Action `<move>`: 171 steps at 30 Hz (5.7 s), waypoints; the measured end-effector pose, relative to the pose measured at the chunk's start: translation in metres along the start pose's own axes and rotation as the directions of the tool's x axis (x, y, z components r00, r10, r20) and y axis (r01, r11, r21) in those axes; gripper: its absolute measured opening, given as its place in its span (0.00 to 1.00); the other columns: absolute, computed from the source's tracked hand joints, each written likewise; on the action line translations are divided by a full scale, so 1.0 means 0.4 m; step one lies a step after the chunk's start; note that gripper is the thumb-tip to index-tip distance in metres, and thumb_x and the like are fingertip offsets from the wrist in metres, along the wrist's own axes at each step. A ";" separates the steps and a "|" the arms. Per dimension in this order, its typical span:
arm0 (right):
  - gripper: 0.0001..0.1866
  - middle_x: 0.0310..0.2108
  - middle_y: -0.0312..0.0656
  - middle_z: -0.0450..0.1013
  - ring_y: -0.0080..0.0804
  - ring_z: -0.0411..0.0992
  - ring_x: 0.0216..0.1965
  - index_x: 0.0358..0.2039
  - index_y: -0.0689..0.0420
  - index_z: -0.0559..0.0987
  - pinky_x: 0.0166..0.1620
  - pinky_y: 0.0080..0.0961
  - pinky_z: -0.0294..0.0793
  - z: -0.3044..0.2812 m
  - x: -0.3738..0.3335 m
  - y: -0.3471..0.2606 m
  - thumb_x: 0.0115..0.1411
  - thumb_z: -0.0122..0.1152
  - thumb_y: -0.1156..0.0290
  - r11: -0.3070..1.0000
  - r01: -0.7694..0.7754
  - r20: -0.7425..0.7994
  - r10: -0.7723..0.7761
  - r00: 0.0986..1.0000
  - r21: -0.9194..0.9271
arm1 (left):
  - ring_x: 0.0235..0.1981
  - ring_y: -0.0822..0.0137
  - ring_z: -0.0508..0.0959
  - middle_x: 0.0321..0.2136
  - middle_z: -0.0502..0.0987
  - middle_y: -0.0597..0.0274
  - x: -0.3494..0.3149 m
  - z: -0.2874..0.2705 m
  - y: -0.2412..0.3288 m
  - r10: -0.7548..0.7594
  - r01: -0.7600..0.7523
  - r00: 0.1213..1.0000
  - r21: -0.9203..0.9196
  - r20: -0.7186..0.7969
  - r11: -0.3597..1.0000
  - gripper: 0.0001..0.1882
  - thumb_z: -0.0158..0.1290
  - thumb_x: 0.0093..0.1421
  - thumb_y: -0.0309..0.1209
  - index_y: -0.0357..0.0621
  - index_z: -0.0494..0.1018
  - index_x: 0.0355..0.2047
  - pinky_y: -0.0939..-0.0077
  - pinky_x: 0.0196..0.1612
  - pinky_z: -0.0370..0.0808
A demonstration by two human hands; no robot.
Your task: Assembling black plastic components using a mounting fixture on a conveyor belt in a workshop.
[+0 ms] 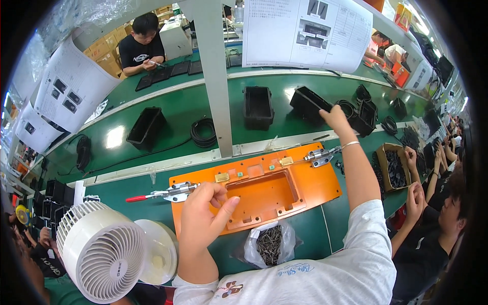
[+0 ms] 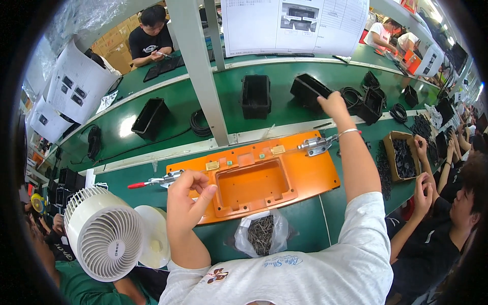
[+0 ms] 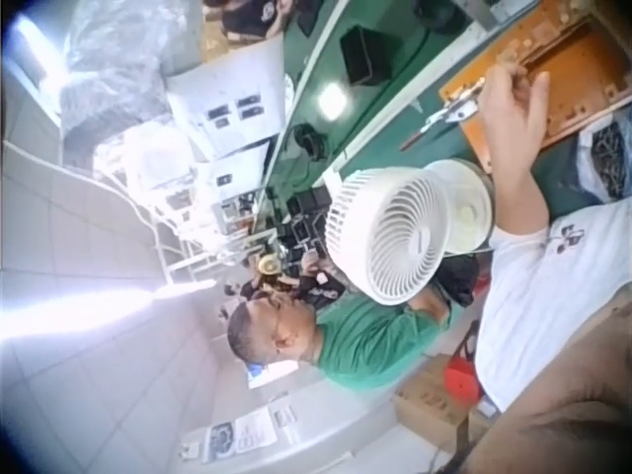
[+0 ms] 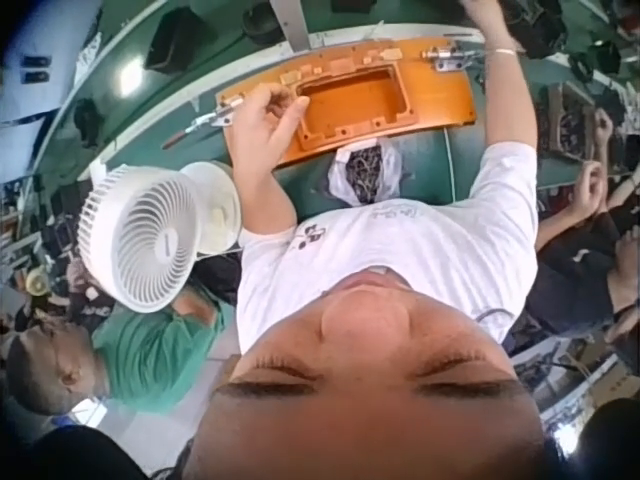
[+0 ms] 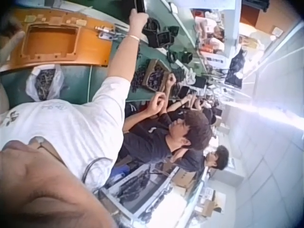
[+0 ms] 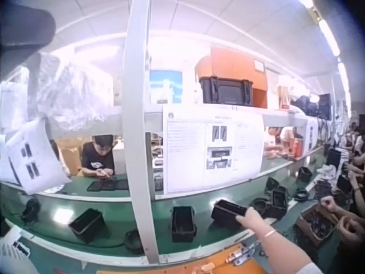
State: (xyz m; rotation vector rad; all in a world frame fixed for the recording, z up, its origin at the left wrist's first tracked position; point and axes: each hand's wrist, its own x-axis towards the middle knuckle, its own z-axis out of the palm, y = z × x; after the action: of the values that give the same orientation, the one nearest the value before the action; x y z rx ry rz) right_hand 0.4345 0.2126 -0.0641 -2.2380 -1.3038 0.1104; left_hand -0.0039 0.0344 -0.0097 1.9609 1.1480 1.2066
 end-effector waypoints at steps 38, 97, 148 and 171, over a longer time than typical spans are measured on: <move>0.14 0.34 0.37 0.76 0.33 0.75 0.42 0.35 0.55 0.79 0.60 0.57 0.52 -0.240 -0.664 -0.250 0.45 0.63 0.70 0.274 0.962 -0.134 -0.953 0.273 0.011 | 0.48 0.62 0.73 0.51 0.70 0.50 -0.007 0.002 -0.026 -0.142 0.112 0.989 -0.789 0.031 0.604 0.21 0.50 0.53 0.26 0.31 0.69 0.48 0.73 0.54 0.66; 0.12 0.27 0.38 0.78 0.22 0.71 0.27 0.36 0.63 0.82 0.33 0.21 0.71 -0.032 -0.420 0.468 0.53 0.69 0.70 0.823 -0.174 -0.190 0.322 0.928 0.541 | 0.59 0.48 0.63 0.52 0.68 0.50 0.004 0.138 -0.085 0.073 -0.160 0.982 0.554 0.175 0.817 0.25 0.60 0.53 0.39 0.42 0.70 0.48 0.55 0.59 0.55; 0.06 0.28 0.32 0.72 0.14 0.67 0.28 0.35 0.62 0.76 0.33 0.12 0.69 -0.078 -0.688 -0.275 0.61 0.62 0.73 0.164 -0.174 0.234 -0.508 0.829 0.971 | 0.41 0.66 0.73 0.39 0.72 0.55 -0.035 0.136 -0.012 0.050 0.061 0.991 -0.734 0.127 0.676 0.05 0.53 0.58 0.19 0.33 0.74 0.35 0.77 0.47 0.68; 0.09 0.30 0.37 0.77 0.21 0.74 0.30 0.33 0.65 0.79 0.37 0.19 0.73 -0.095 -0.463 -0.216 0.50 0.63 0.85 0.629 0.299 0.158 -0.565 0.810 0.718 | 0.32 0.71 0.77 0.34 0.77 0.55 -0.023 0.056 -0.036 -0.012 0.086 0.995 -0.749 0.104 0.657 0.06 0.45 0.67 0.24 0.36 0.67 0.42 0.76 0.40 0.77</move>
State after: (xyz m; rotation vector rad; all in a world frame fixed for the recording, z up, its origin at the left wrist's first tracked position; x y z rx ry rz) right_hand 0.2814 0.0771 -0.0255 -1.2626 -1.6463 0.7340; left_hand 0.0088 0.0326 -0.0346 1.2990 0.4897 1.2717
